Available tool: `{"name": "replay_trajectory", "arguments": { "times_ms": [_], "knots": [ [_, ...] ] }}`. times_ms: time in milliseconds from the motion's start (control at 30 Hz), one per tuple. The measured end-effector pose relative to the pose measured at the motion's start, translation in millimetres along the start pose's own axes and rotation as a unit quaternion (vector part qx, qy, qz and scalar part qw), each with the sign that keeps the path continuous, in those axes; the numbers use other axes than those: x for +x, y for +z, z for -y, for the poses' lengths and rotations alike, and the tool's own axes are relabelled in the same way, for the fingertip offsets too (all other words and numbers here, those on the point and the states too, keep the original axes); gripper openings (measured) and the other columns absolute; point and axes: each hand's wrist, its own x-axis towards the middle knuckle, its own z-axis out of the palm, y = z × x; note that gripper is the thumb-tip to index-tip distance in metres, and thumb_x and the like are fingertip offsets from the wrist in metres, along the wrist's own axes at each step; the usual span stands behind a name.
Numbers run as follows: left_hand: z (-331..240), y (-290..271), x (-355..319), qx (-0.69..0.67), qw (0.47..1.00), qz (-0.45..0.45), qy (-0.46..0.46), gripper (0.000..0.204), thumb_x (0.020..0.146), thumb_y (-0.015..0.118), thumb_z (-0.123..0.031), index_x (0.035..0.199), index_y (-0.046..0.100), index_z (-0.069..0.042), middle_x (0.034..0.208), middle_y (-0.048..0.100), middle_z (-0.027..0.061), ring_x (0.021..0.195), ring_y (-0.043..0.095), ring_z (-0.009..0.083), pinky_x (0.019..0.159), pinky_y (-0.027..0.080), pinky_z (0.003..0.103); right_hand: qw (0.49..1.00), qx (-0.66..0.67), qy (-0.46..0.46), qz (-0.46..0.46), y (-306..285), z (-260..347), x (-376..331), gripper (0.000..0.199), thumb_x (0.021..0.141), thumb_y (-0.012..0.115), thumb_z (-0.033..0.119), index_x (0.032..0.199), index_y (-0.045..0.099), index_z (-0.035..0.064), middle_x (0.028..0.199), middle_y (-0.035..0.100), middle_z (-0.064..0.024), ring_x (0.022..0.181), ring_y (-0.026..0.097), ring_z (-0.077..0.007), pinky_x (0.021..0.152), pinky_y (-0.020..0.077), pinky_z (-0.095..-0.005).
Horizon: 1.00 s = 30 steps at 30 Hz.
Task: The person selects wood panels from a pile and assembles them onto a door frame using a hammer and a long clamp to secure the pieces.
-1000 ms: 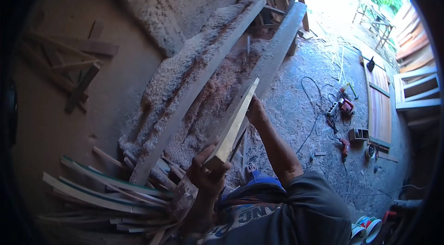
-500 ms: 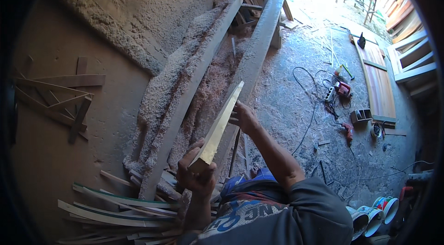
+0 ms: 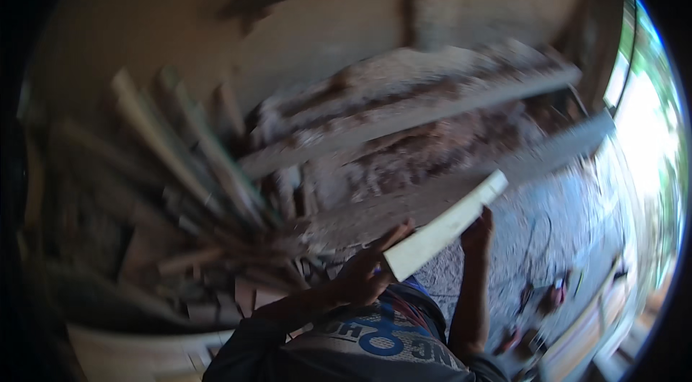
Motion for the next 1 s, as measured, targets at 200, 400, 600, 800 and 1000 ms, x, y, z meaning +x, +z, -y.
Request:
{"name": "replay_trajectory", "arguments": {
  "times_ms": [200, 400, 600, 800, 1000],
  "knots": [
    [11.5, -34.4, -63.9, -0.065, 0.958, -0.141, -0.242, 0.055, 0.095, 0.065, -0.019, 0.142, 0.044, 0.000, 0.072, 0.048, 0.0001, 0.065, 0.045, 0.0100, 0.061, 0.044, 0.029, 0.661, -0.632, -0.385, 0.123, -32.4, -37.0, -4.9, 0.032, 0.097, 0.052, 0.021, 0.107, 0.049, -0.0086, 0.092, 0.059, -0.0232, 0.083, 0.062, -0.0343, 0.071, 0.0508, -0.0440],
    [75.5, -32.9, -130.5, -0.141, 0.916, -0.207, -0.313, 0.044, 0.100, 0.059, -0.023, 0.135, 0.048, 0.001, 0.109, 0.063, 0.0116, 0.100, 0.063, 0.0162, 0.088, 0.053, 0.030, 0.979, -0.116, 0.143, -0.089, 0.8, -84.7, 5.6, 0.035, 0.100, 0.051, 0.044, 0.116, 0.063, 0.0152, 0.102, 0.067, 0.0011, 0.087, 0.063, -0.0145, 0.080, 0.0518, -0.0303],
    [105.2, -48.8, -187.1, -0.242, 0.874, -0.298, -0.297, 0.038, 0.097, 0.062, -0.022, 0.126, 0.053, 0.001, 0.096, 0.065, 0.0097, 0.083, 0.064, 0.0139, 0.076, 0.052, 0.029, 0.978, -0.176, 0.113, 0.010, 0.3, -120.0, -11.9, 0.041, 0.100, 0.052, 0.045, 0.127, 0.056, 0.0150, 0.113, 0.063, -0.0010, 0.107, 0.060, -0.0166, 0.087, 0.0507, -0.0327],
    [160.9, -41.0, -217.0, -0.294, 0.820, -0.322, -0.372, 0.031, 0.096, 0.064, -0.017, 0.118, 0.054, 0.003, 0.095, 0.067, 0.0118, 0.076, 0.066, 0.0146, 0.067, 0.055, 0.028, 0.945, -0.198, 0.262, -0.001, 1.9, -138.6, -23.0, 0.042, 0.098, 0.055, 0.044, 0.121, 0.056, 0.0091, 0.116, 0.061, -0.0109, 0.110, 0.059, -0.0243, 0.097, 0.0508, -0.0411],
    [181.9, -42.0, -225.8, -0.314, 0.834, -0.263, -0.371, 0.031, 0.097, 0.061, -0.012, 0.124, 0.052, 0.001, 0.103, 0.065, 0.0132, 0.086, 0.068, 0.0168, 0.073, 0.057, 0.029, 0.951, -0.243, 0.166, -0.093, -14.5, -143.5, -35.5, 0.042, 0.098, 0.055, 0.045, 0.119, 0.056, 0.0092, 0.115, 0.062, -0.0107, 0.107, 0.061, -0.0245, 0.094, 0.0517, -0.0437]
  ]
}}
